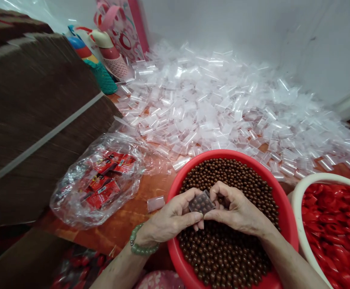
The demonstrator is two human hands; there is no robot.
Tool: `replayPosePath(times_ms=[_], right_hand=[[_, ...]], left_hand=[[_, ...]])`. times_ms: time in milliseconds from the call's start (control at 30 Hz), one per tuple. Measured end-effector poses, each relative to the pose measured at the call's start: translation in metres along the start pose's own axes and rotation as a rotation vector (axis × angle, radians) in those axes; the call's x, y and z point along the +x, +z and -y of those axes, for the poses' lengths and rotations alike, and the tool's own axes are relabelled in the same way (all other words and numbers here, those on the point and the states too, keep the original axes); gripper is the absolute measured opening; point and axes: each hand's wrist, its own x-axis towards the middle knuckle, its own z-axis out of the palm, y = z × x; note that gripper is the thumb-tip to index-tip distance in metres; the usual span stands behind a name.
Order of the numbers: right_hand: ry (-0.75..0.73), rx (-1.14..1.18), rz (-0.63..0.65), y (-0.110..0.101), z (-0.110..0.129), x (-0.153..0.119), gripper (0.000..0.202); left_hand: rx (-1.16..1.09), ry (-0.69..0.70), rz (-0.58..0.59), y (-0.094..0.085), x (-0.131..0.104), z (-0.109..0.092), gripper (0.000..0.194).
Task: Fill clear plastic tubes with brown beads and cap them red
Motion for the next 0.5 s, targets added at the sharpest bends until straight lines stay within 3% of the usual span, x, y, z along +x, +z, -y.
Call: replayPosePath(times_ms=[233, 500], right_hand=[[-0.019, 0.006, -0.013, 0.0009, 0.0054, 0.0025, 0.040], [-0.154, -0.153, -0.009, -0.0022, 0.0035, 0.0025, 0.035]], left_hand=[[0.023, 0.012, -0.021, 0.0025, 0.0003, -0.0002, 0.024], [0.051, 0.011, 0.015, 0.0000, 0.0018, 0.0027, 0.024]])
